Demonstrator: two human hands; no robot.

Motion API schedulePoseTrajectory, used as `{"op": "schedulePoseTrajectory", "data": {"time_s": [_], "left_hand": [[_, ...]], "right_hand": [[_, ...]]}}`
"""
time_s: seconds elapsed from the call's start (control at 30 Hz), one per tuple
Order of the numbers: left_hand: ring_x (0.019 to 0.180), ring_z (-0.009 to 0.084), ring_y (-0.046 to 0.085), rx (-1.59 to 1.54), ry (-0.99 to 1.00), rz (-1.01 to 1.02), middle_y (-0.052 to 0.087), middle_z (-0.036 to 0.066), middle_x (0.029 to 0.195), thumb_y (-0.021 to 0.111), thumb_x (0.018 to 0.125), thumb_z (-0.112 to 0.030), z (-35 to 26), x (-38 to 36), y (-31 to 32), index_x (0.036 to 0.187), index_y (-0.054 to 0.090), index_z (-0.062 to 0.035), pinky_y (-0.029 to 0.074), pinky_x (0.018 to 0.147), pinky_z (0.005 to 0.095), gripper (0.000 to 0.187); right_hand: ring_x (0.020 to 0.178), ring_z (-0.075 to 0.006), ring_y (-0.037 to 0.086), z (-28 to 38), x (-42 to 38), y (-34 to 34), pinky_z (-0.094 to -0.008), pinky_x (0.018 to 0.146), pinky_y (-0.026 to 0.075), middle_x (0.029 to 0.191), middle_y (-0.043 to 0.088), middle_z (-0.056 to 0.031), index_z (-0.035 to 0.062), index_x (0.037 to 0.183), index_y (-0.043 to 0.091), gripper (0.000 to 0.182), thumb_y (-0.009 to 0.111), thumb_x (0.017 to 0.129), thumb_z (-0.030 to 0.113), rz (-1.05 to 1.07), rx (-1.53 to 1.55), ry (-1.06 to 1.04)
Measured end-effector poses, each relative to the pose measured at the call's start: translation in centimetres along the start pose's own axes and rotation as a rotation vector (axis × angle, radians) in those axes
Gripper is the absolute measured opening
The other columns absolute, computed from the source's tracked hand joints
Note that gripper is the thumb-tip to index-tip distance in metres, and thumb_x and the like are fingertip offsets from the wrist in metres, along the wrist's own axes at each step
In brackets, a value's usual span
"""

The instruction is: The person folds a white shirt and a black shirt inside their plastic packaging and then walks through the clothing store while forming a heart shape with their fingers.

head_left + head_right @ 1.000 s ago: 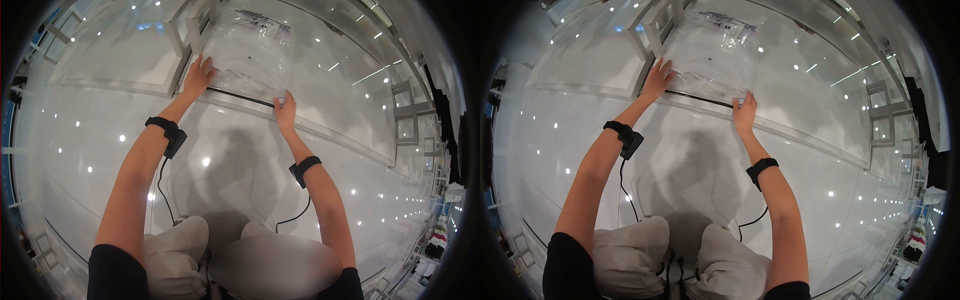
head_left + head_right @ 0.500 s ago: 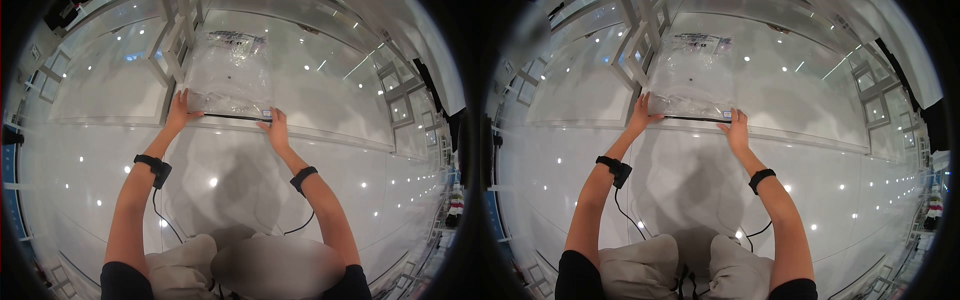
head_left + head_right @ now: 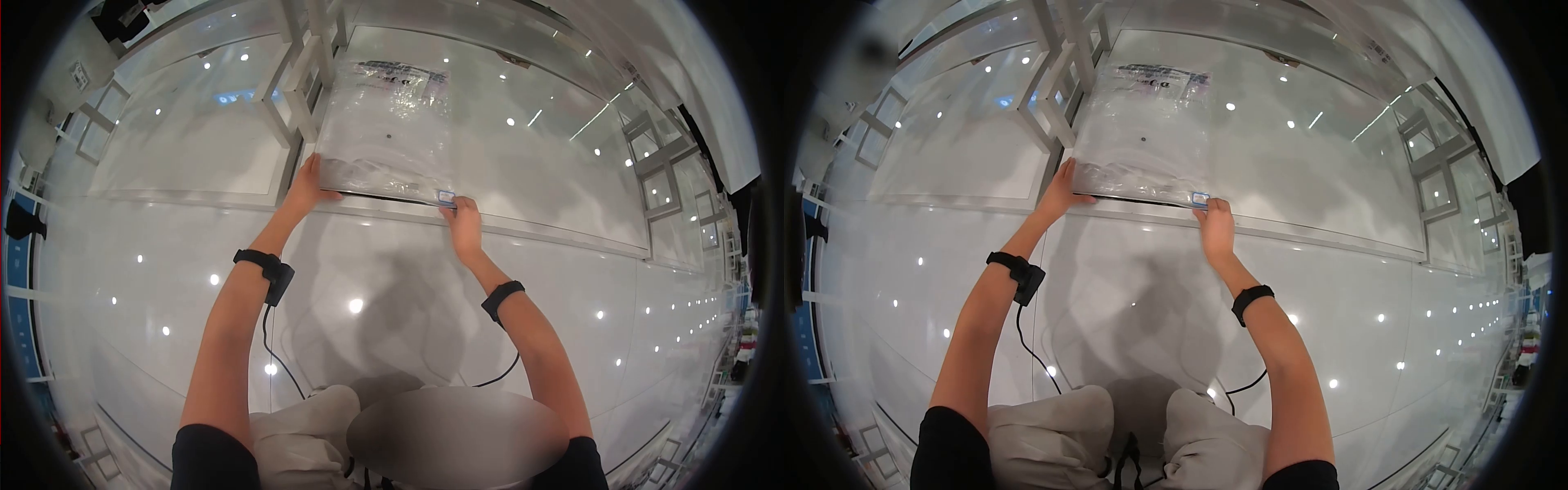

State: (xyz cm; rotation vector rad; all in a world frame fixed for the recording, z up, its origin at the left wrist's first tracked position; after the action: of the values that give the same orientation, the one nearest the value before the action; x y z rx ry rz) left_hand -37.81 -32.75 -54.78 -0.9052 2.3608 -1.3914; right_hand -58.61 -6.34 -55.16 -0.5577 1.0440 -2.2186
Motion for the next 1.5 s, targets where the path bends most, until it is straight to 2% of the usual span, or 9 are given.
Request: {"op": "schedulePoseTrajectory", "data": {"time_s": [0.07, 0.27, 0.43, 0.93, 1.13, 1.23, 1.37, 1.43, 1.5], "left_hand": [[0.125, 0.0336, 0.036, -0.001, -0.001, -0.021, 0.033, 0.022, 0.136, 0.081, 0.059, -0.028, 0.2, 0.0, 0.2, 0.135, 0.026, 0.0069, 0.034, 0.102, 0.0353, 0.100], [0.112, 0.0332, 0.046, -0.053, -0.042, -0.024, 0.043, 0.019, 0.124, 0.075, 0.066, -0.015, 0.0, -0.9, -0.2, 0.135, 0.030, 0.0005, 0.040, 0.094, 0.0367, 0.083], [0.104, 0.0346, 0.050, 0.017, -0.063, 0.003, 0.048, 0.017, 0.118, 0.072, 0.069, -0.011, 0.2, -1.5, -0.9, 0.134, 0.032, -0.0027, 0.043, 0.088, 0.0378, 0.077], [0.097, 0.0320, 0.054, 0.145, -0.079, -0.006, 0.051, 0.017, 0.108, 0.073, 0.068, -0.012, -0.7, -1.2, -0.5, 0.134, 0.032, -0.0013, 0.047, 0.083, 0.0373, 0.078], [0.100, 0.0306, 0.053, 0.154, -0.097, 0.017, 0.050, 0.016, 0.109, 0.074, 0.068, -0.014, -0.7, -1.1, -0.4, 0.134, 0.032, -0.0009, 0.047, 0.085, 0.0352, 0.078], [0.103, 0.0337, 0.051, 0.121, -0.109, 0.050, 0.046, 0.020, 0.116, 0.076, 0.066, -0.019, -0.4, -0.9, -0.3, 0.136, 0.030, -0.0034, 0.045, 0.088, 0.0383, 0.084], [0.113, 0.0424, 0.040, 0.263, -0.014, -0.107, 0.034, 0.028, 0.128, 0.079, 0.063, -0.028, -1.6, -1.5, -0.5, 0.139, 0.026, -0.0089, 0.039, 0.094, 0.0460, 0.095], [0.114, 0.0394, 0.040, 0.157, 0.177, -0.306, 0.037, 0.025, 0.127, 0.076, 0.067, -0.025, -3.2, -2.1, -2.0, 0.135, 0.032, -0.0086, 0.040, 0.093, 0.0438, 0.083], [0.112, 0.0363, 0.043, 0.020, 0.269, -0.278, 0.044, 0.021, 0.122, 0.072, 0.072, -0.020, -6.2, -3.0, -4.1, 0.125, 0.044, -0.0060, 0.040, 0.091, 0.0423, 0.061]], "right_hand": [[0.104, -0.0333, 0.050, -0.1, 0.0, -0.1, -0.0381, 0.086, 0.044, 0.104, 0.057, -0.0206, -0.0044, 0.105, 0.056, 0.036, 0.068, 0.075, 0.013, 0.042, -0.035, 0.003], [0.111, -0.0341, 0.047, 0.8, -0.3, 0.1, -0.0388, 0.092, 0.042, 0.114, 0.054, -0.0216, 0.0001, 0.114, 0.055, 0.041, 0.066, 0.075, 0.009, -0.155, -0.076, -0.127], [0.111, -0.0341, 0.047, 0.1, 0.5, -0.1, -0.0382, 0.093, 0.042, 0.116, 0.054, -0.0206, -0.0002, 0.115, 0.055, 0.041, 0.065, 0.076, 0.007, -0.073, -0.058, -0.112], [0.109, -0.0319, 0.047, 0.9, 1.0, 0.2, -0.0378, 0.091, 0.042, 0.112, 0.056, -0.0162, -0.0014, 0.117, 0.051, 0.046, 0.066, 0.074, 0.006, -0.069, -0.106, -0.096], [0.108, -0.0333, 0.047, 0.5, 1.5, 0.6, -0.0380, 0.090, 0.042, 0.111, 0.056, -0.0163, -0.0028, 0.117, 0.050, 0.047, 0.067, 0.074, 0.006, -0.062, -0.129, -0.126], [0.107, -0.0343, 0.047, 0.3, 1.6, 0.7, -0.0376, 0.090, 0.043, 0.111, 0.056, -0.0177, -0.0029, 0.117, 0.050, 0.048, 0.068, 0.074, 0.008, -0.026, -0.137, -0.144], [0.105, -0.0354, 0.047, 1.8, 1.9, -1.6, -0.0379, 0.090, 0.042, 0.110, 0.055, -0.0201, -0.0025, 0.115, 0.051, 0.049, 0.070, 0.073, 0.014, 0.090, -0.149, -0.031], [0.105, -0.0359, 0.047, 2.2, 1.1, -3.0, -0.0388, 0.090, 0.042, 0.110, 0.055, -0.0210, -0.0021, 0.113, 0.052, 0.047, 0.070, 0.074, 0.016, 0.000, -0.048, -0.192], [0.104, -0.0365, 0.047, 3.3, 1.7, -6.3, -0.0398, 0.090, 0.041, 0.108, 0.055, -0.0211, -0.0017, 0.110, 0.053, 0.043, 0.068, 0.075, 0.017, -0.090, 0.053, -0.283]]}}
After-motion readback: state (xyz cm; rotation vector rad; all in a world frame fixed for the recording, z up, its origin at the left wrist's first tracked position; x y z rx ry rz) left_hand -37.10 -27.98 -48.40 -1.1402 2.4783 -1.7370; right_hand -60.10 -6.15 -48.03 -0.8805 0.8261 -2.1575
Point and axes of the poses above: each hand's wrist, its own x-axis towards the middle knuckle, its own y-axis out of the palm, z = x × y, the point moved 3 cm from there along x, towards the middle knuckle
